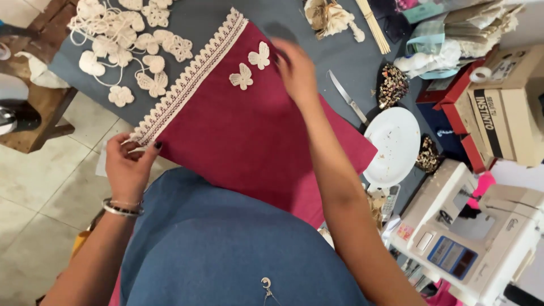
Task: Decorating a piece of pink fabric with lace trim by precisely positioning and gluing butterfly-shaped cutouts.
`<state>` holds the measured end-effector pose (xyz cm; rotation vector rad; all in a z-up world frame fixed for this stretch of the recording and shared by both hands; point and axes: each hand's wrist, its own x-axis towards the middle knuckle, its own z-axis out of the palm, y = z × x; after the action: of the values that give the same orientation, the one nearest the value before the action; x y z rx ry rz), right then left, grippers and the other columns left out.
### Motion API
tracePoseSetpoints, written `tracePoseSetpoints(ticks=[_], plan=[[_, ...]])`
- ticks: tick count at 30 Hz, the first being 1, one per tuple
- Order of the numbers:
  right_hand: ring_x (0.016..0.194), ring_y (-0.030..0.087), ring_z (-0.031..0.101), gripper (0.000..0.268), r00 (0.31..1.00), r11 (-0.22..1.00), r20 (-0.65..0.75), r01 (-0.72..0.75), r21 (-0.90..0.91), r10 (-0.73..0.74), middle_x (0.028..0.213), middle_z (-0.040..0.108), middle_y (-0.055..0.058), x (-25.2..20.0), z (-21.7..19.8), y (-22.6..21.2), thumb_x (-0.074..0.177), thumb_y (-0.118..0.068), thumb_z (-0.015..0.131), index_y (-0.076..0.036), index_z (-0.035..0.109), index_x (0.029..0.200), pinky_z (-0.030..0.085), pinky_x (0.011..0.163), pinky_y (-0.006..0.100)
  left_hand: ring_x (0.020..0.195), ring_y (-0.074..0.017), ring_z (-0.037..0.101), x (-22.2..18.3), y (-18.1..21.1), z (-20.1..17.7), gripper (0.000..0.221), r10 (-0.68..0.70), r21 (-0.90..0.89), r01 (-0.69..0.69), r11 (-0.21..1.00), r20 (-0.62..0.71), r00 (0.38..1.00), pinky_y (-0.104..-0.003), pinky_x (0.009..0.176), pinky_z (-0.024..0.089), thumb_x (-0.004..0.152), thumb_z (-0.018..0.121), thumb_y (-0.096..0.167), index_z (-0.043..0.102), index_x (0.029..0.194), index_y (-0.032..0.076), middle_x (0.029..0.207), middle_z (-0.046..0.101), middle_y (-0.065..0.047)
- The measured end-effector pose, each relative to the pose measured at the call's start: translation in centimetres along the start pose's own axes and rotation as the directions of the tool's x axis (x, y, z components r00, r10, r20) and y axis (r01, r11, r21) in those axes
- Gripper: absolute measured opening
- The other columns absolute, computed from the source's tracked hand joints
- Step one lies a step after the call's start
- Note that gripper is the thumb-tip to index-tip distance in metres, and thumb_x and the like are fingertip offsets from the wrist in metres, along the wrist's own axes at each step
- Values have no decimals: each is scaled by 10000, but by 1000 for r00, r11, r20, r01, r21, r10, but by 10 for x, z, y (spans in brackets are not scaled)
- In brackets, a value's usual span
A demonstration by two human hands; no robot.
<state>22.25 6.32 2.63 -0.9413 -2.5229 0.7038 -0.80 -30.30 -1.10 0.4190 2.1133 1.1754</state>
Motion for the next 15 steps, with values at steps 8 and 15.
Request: tracePoseSetpoints(ticks=[8,15], plan=[[847,198,685,346,982,983,181,80,-165,-49,905,706,-57,117,58,21,807,-153,799,-257,661,1106,478,717,437,840,-204,647,-23,6,14,144,521,191,-493,849,-141,842,-354,847,491,940,772,-14,741,1050,74,1006,739,-47],[991,235,664,183,929,943,179,303,137,-324,1025,704,39,74,-43,2,951,-58,840,-92,667,999,476,923,359,904,-238,659,-52,34,2,129,880,146,-903,404,209,427,-405,858,481,1044,579,93,708,1051,90,1065,699,-61]])
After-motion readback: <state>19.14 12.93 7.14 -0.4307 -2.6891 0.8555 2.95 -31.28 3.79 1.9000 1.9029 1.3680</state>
